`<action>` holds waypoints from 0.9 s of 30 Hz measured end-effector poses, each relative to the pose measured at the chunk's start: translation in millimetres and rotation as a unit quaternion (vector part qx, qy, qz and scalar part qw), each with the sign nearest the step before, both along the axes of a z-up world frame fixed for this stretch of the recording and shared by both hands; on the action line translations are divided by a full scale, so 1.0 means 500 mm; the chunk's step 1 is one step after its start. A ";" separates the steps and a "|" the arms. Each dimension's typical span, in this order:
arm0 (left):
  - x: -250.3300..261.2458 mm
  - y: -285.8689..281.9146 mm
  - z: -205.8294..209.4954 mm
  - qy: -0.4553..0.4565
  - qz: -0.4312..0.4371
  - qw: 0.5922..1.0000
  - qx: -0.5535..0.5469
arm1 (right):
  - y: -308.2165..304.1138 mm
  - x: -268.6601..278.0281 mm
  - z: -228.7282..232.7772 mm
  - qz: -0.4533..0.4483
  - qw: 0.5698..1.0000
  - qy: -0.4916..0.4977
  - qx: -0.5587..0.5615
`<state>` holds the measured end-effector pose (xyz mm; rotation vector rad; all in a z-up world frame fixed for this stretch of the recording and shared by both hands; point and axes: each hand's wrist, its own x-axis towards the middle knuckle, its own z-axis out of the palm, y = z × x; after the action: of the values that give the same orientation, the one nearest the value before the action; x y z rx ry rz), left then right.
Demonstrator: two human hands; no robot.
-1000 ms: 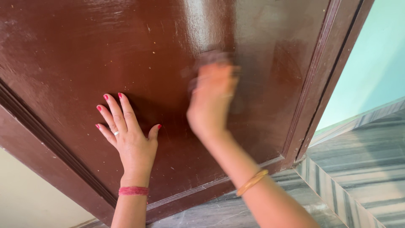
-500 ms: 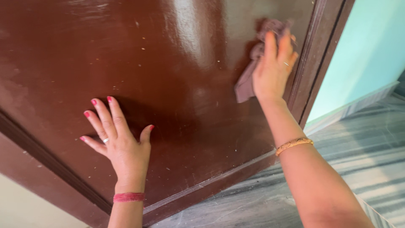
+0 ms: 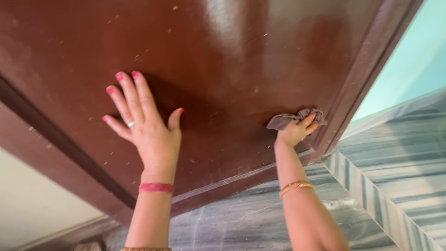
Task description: The person wipes a brown wooden door with a cloth, moving from the upper section down to the lower edge and along the frame. The person uses both hands to hold the cloth and apply pressure while cleaning the surface.
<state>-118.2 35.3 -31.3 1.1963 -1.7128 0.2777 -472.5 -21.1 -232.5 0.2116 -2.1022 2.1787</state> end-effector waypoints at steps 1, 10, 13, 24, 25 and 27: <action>0.006 0.004 -0.006 -0.002 -0.012 1.000 -0.002 | -0.002 0.042 0.018 -0.009 0.999 0.051 0.005; 0.080 0.035 -0.184 0.015 -0.041 0.998 0.039 | 0.089 0.573 0.105 0.160 0.849 0.502 0.044; 0.094 0.036 -0.220 0.059 -0.009 0.996 0.066 | 0.095 0.563 0.056 0.200 0.752 0.619 0.109; 0.012 0.016 -0.214 0.097 0.026 0.989 0.110 | 0.154 0.180 -0.059 0.168 0.899 0.379 0.144; 0.010 0.014 -0.215 0.098 0.034 0.988 0.111 | 0.144 0.139 -0.082 0.169 0.931 0.306 0.106; 0.007 0.012 -0.217 0.099 0.050 0.987 0.113 | 0.119 0.042 -0.137 0.114 0.952 0.262 0.109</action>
<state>-114.6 41.1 -139.8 1.4295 -1.5431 0.0223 -451.6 38.3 -301.0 0.9756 -2.0616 1.7171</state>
